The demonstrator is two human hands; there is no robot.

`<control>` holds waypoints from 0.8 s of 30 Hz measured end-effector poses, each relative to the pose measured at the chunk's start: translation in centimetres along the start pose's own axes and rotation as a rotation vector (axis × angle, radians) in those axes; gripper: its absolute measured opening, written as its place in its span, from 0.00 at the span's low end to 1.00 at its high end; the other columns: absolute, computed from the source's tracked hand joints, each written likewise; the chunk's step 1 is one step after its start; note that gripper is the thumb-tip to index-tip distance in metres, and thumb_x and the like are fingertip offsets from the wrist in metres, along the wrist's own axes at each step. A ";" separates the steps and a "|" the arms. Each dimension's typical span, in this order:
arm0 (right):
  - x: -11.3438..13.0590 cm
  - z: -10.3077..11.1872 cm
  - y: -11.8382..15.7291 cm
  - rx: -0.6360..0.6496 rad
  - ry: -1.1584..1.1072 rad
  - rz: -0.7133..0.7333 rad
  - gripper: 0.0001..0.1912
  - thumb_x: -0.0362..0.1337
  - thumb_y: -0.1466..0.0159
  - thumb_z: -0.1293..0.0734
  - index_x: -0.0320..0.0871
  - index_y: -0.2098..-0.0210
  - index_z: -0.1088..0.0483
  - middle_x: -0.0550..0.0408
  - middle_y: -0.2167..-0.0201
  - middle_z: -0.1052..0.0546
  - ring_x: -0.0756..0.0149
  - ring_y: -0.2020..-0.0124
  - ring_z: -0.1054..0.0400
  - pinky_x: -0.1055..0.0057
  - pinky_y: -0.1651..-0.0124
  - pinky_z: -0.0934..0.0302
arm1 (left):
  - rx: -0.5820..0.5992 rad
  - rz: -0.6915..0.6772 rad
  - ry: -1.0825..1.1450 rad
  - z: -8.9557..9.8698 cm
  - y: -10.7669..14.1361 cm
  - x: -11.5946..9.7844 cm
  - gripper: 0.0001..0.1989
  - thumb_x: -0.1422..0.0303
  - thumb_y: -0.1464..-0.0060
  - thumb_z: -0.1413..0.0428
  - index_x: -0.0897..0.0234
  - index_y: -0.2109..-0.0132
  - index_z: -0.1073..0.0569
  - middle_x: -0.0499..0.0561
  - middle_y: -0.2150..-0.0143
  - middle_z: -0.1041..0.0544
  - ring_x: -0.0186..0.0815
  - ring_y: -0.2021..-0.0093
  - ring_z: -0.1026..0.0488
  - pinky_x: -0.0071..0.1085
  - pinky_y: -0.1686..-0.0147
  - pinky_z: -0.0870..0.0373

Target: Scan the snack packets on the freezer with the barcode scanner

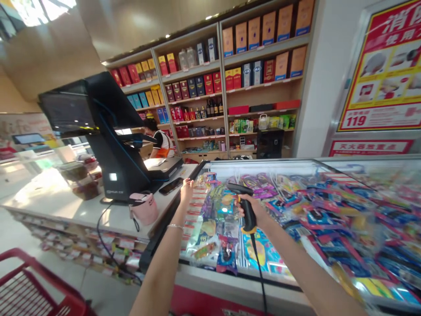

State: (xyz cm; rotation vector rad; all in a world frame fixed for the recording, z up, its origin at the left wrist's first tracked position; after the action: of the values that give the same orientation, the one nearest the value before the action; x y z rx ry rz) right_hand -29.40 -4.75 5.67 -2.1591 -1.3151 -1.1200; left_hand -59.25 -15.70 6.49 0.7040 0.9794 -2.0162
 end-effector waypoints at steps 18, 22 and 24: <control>-5.6 1.5 -1.6 -0.020 -0.036 -0.214 0.09 0.37 0.42 0.36 0.37 0.68 0.29 0.57 0.80 0.29 0.77 0.87 0.42 0.79 0.85 0.48 | 0.071 0.238 -0.319 -6.6 -4.8 0.4 0.15 0.62 0.48 0.44 0.66 0.56 0.28 0.69 0.44 0.33 0.60 0.39 0.43 0.50 0.50 0.41; -5.5 1.3 -1.6 0.007 -0.047 -0.210 0.09 0.37 0.42 0.37 0.37 0.67 0.29 0.57 0.80 0.29 0.76 0.87 0.42 0.78 0.84 0.48 | 0.104 0.273 -0.247 -6.8 -5.0 -0.7 0.19 0.62 0.52 0.40 0.67 0.55 0.31 0.71 0.48 0.29 0.60 0.39 0.40 0.48 0.50 0.40; -5.4 1.3 -1.5 0.007 -0.047 -0.215 0.09 0.37 0.41 0.37 0.37 0.67 0.29 0.57 0.80 0.29 0.76 0.87 0.42 0.79 0.84 0.48 | 0.142 0.303 -0.163 -6.8 -4.8 -1.0 0.22 0.64 0.57 0.37 0.67 0.55 0.32 0.69 0.54 0.25 0.58 0.45 0.32 0.44 0.54 0.35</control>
State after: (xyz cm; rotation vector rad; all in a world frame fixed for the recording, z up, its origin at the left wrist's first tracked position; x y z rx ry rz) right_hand -31.50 -6.18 0.49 -2.0884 -1.6013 -1.1466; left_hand -61.65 -7.77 5.41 0.7050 0.5999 -1.8524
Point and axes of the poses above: each hand's wrist, its own y-axis away from the middle knuckle, its own z-axis out of the back of the hand, x = y × z, the point moved 7 cm from there along -y, towards the middle knuckle
